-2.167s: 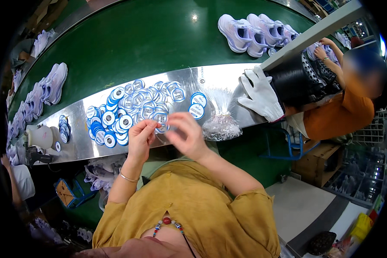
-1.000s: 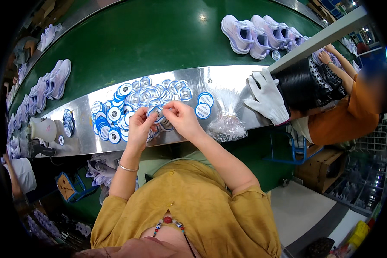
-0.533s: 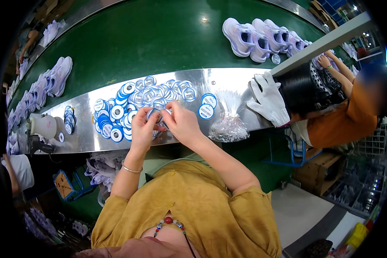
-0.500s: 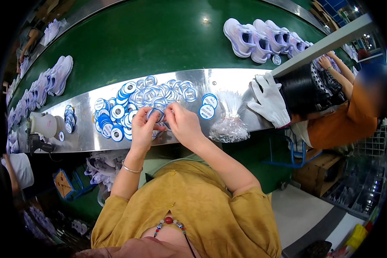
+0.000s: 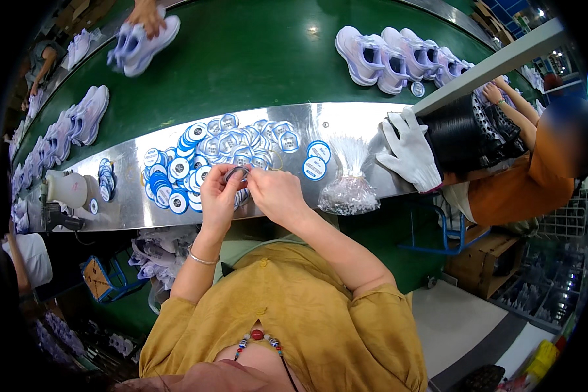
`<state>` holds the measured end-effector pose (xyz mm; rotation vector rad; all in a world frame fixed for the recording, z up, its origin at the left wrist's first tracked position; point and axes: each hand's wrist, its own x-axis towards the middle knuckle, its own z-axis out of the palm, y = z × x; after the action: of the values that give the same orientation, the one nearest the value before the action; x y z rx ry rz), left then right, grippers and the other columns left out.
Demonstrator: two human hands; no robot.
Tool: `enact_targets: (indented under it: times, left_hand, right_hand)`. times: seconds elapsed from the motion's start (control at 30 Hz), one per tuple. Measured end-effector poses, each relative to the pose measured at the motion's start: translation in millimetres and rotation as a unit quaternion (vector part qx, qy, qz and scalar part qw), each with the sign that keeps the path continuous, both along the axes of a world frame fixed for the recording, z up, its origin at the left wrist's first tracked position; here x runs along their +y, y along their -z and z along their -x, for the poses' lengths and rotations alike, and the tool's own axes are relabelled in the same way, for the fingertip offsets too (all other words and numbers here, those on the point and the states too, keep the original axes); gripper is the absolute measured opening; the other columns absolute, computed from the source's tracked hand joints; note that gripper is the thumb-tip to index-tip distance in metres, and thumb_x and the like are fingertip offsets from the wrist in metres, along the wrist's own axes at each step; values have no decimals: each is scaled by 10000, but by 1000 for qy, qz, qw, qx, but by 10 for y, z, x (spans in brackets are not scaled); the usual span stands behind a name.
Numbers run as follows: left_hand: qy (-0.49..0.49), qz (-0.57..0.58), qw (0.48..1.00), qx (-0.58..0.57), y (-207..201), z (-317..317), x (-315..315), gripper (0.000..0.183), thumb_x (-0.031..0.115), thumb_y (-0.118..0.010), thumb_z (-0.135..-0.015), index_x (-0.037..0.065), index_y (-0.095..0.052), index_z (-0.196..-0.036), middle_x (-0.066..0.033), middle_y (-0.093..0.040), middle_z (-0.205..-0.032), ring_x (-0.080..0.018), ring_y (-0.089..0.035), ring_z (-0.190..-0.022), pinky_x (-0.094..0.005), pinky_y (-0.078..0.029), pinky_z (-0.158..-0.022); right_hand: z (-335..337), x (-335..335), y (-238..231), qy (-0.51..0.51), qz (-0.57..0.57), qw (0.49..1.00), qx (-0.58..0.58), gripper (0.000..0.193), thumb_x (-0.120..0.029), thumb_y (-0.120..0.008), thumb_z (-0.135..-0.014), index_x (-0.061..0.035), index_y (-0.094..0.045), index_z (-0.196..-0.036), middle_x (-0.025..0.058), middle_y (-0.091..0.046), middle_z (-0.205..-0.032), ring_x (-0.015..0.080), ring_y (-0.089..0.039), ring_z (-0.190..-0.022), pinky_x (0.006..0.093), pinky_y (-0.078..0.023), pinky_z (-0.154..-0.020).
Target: The person peels circular blue and white labels from a pile on a metal tray and places them inside the tongue area of white sneakers moving along a conveyor belt. The person handles the labels and shoes by hand without using tools.
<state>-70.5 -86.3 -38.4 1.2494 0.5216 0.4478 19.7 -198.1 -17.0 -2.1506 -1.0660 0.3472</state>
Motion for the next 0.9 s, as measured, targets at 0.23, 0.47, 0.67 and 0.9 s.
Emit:
enact_targets:
  times: [0.23, 0.47, 0.67, 0.9]
  left_hand:
    - [3, 126, 992, -28, -40, 87, 13, 135, 84, -585, -923, -25, -631, -990, -88, -661, -980, -111, -608, -863, -257, -507, -806]
    - [0, 136, 991, -6, 52, 275, 38, 86, 50, -610, -897, -6, -635, -956, -78, -661, -981, -116, -598, -864, -255, -488, -792]
    - [-73, -145, 987, 17, 70, 410, 99, 90, 51, -642, -858, 1, -619, -929, -63, -572, -938, -128, -556, -829, -248, -458, -740]
    - [-114, -334, 932, 80, -56, 538, 472, 190, 92, -680, -820, -6, -617, -970, -118, -536, -983, -233, -514, -907, -322, -428, -805]
  right_hand:
    - [28, 31, -9, -41, -2, 999, -25, 153, -182, -497, -892, -48, -550, -843, 165, -628, -700, 364, -617, -650, 478, -470, -574]
    - [172, 11, 52, -63, -44, 997, 9, 134, -151, -565, -861, -43, -567, -942, 118, -605, -660, 320, -610, -614, 414, -470, -551]
    - [169, 159, -32, -68, -105, 959, 256, 188, -157, -625, -850, -35, -625, -993, 58, -539, -605, 146, -507, -526, 288, -410, -511]
    - [190, 387, 100, -85, -114, 941, 309, 163, -160, -623, -854, 2, -639, -844, 53, -545, -602, 106, -478, -525, 266, -395, -506]
